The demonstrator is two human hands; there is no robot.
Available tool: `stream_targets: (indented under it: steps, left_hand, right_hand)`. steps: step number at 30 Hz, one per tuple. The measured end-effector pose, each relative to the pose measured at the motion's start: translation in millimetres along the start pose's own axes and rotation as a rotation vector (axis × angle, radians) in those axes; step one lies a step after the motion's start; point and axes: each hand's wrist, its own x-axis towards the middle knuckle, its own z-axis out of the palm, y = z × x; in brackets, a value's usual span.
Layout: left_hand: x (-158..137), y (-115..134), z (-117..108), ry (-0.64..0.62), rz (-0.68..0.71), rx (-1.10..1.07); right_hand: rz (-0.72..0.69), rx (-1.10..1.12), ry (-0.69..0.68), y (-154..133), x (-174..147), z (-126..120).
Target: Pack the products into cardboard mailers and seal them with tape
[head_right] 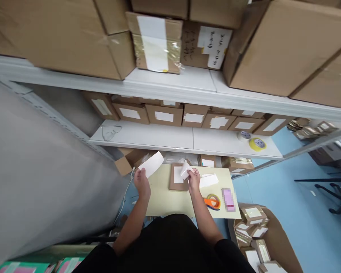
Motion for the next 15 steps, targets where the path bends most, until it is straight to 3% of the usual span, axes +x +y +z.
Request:
stream_targets:
  steps: [6,12,15]
  left_hand:
    - [52.1,25.1,-75.4,0.015,0.049,0.101]
    - [64.2,43.9,-137.6,0.090,0.147,0.232]
    - [63.4,48.0,-159.7,0.090,0.217,0.354]
  right_hand:
    - [0.196,-0.165,-0.208,63.4,2.7,114.6]
    - [0.263,-0.410,-0.322,108.2,9.4,253.7]
    - [0.216,-0.469,-0.349,117.5,8.2,287.4]
